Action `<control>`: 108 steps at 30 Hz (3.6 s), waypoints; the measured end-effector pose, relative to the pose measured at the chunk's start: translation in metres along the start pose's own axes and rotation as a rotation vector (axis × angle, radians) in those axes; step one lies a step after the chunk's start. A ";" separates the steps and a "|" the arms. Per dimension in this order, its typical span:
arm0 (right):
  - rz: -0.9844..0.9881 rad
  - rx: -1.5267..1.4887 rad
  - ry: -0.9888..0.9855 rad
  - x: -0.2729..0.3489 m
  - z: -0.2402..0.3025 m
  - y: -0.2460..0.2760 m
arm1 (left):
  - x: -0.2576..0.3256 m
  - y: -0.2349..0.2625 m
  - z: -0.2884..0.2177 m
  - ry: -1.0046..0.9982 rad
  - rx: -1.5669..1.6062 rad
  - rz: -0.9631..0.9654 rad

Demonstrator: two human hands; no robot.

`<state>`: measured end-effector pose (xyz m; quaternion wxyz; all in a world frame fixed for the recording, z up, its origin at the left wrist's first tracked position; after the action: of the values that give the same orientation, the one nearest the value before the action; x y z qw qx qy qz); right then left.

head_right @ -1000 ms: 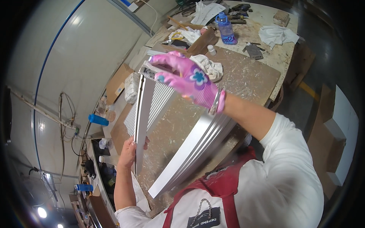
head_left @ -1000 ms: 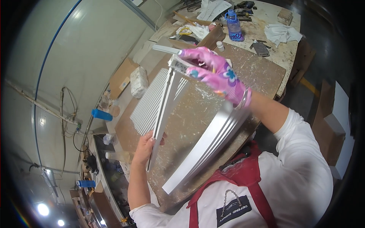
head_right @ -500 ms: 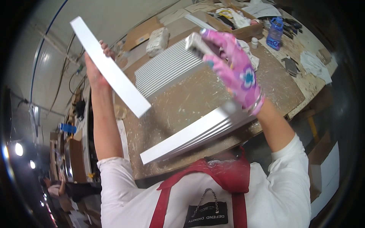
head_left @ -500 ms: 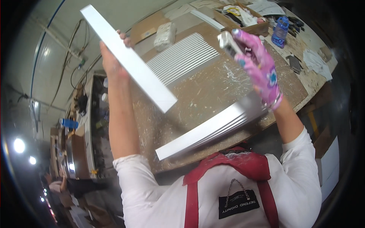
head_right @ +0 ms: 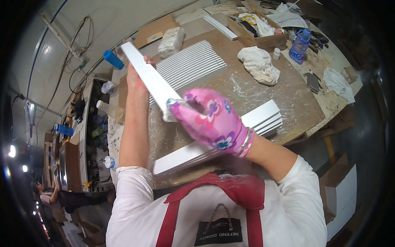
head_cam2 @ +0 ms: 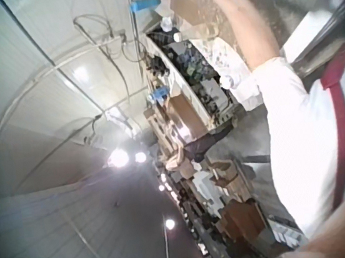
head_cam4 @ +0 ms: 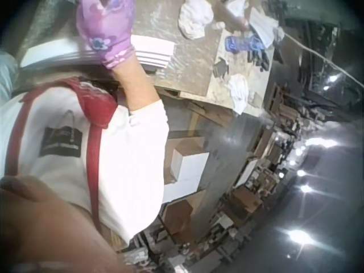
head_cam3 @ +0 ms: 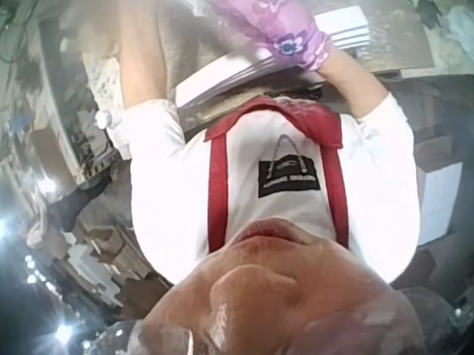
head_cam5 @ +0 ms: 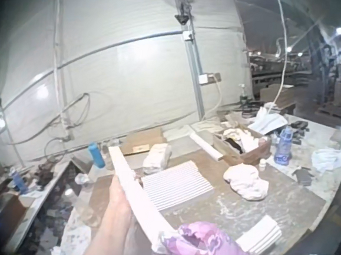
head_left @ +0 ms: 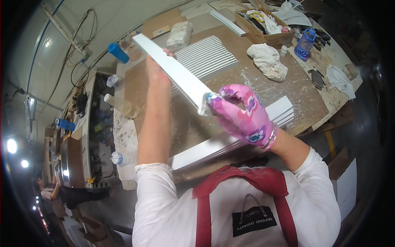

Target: The person cleans white slats by hand with a white cloth and a cleaning tool, handling them one at a time and placing them on a stack.

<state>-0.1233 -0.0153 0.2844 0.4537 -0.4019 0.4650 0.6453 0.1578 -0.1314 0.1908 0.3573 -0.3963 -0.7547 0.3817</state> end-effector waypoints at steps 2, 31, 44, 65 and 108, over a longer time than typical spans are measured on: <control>0.191 -0.377 -0.903 0.037 -0.069 -0.013 | 0.004 0.005 -0.019 -0.173 -0.028 -0.028; -0.505 0.217 -0.447 0.071 -0.101 0.176 | 0.151 -0.050 0.021 -0.433 -1.488 0.216; -0.027 -0.044 -0.619 0.076 -0.109 0.059 | 0.213 0.018 0.161 -0.569 -2.443 0.711; -0.253 -0.267 -1.135 0.091 -0.154 0.109 | -0.029 0.126 0.136 -0.694 -2.635 0.342; -0.244 -0.182 -1.149 0.134 -0.209 0.168 | 0.007 0.024 0.114 -1.032 -1.922 0.634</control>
<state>-0.2998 -0.2146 0.1466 0.6674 -0.0761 0.0379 0.7399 0.0666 -0.1496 0.1198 -0.5609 -0.4749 -0.6578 -0.1646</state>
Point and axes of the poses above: each hand's wrist, its own x-axis away from the middle knuckle, its own y-axis out of the back of the hand, z = x × y, the point moved 9 cm from there along -x, towards the middle knuckle, and after that the axes turned 11 degrees about -z, right-handed, at the moved point
